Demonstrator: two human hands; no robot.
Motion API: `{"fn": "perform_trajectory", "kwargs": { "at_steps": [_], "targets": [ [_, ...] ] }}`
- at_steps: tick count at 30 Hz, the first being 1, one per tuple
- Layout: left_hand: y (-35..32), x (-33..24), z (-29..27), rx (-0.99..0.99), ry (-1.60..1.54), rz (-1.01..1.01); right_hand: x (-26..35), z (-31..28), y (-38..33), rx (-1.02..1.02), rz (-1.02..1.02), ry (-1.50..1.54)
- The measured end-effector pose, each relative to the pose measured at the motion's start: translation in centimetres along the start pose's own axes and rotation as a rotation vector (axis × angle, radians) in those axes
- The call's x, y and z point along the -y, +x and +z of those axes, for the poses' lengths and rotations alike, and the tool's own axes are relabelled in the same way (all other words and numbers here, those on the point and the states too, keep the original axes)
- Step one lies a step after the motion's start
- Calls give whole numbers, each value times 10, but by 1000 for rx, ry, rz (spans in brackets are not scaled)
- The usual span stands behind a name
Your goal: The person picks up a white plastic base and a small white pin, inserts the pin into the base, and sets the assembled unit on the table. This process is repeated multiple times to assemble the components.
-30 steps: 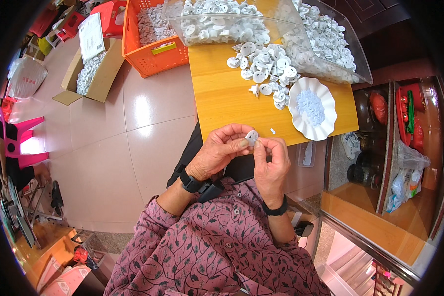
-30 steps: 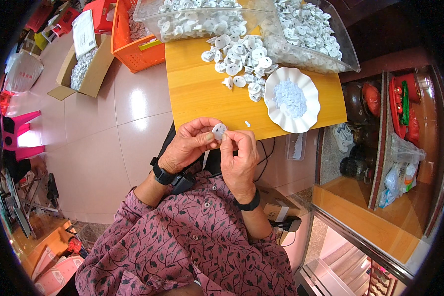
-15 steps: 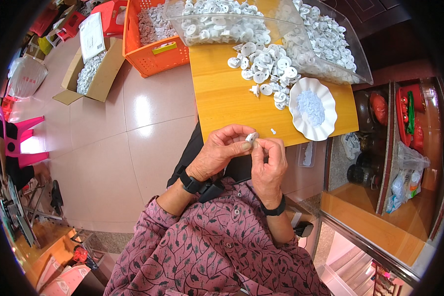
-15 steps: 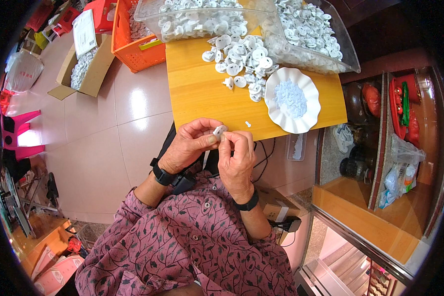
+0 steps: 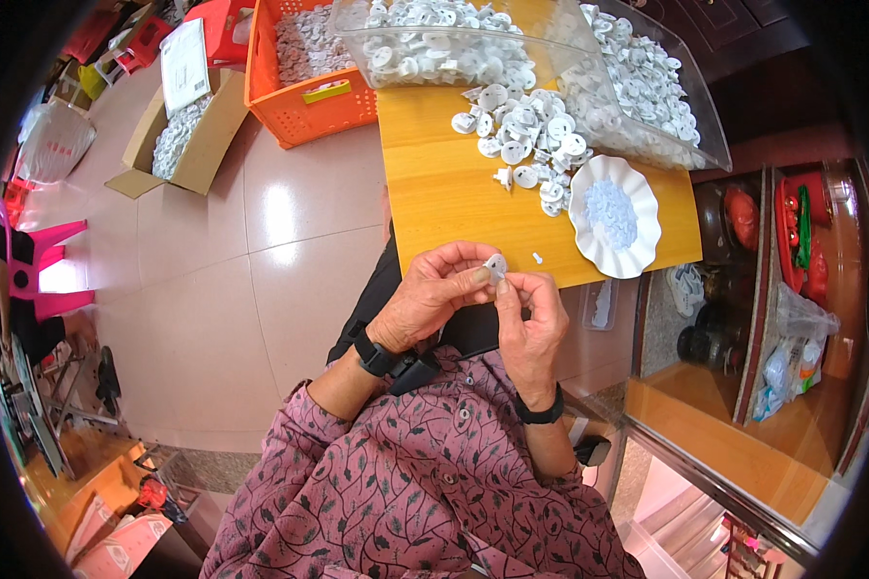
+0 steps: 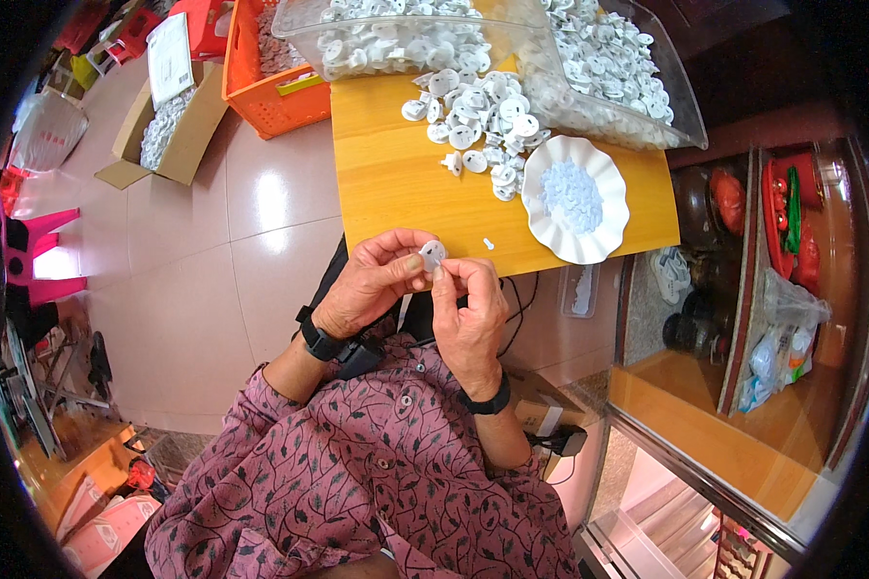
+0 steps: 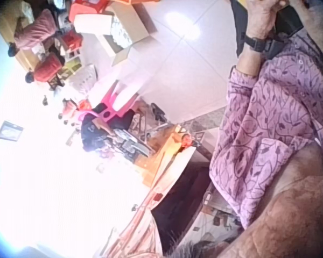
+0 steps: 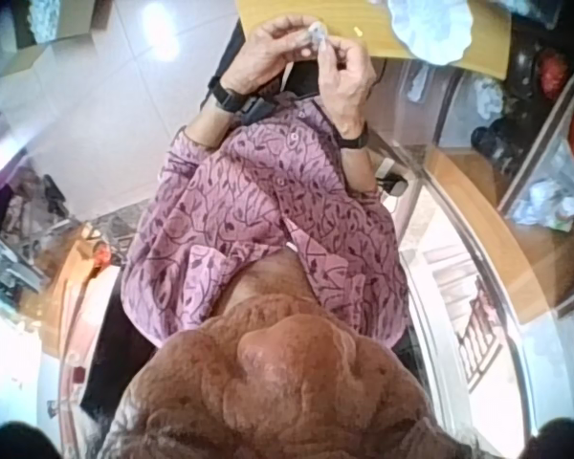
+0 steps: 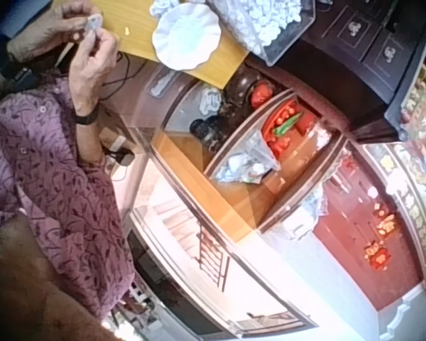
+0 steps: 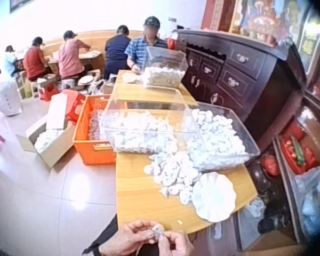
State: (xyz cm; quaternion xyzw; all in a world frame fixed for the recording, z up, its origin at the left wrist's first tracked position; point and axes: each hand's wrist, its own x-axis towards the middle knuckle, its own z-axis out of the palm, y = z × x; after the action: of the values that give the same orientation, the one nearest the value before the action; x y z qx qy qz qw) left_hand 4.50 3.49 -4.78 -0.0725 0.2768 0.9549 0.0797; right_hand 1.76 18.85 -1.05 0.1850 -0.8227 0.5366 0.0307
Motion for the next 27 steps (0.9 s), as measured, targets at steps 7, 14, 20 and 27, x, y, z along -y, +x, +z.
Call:
{"fn": "perform_trajectory", "kwargs": {
  "at_steps": [7,14,20,27],
  "targets": [
    [0,0,3,-32,92,7,6,0,3,-2,-37,-112],
    [0,-1,6,-49,175,29,4,1,3,7,-60,-138],
    [-1,-3,5,-66,114,-16,4,0,1,44,185,193],
    [-1,-3,3,-58,35,-5,13,-3,5,80,304,317]
  ]
}}
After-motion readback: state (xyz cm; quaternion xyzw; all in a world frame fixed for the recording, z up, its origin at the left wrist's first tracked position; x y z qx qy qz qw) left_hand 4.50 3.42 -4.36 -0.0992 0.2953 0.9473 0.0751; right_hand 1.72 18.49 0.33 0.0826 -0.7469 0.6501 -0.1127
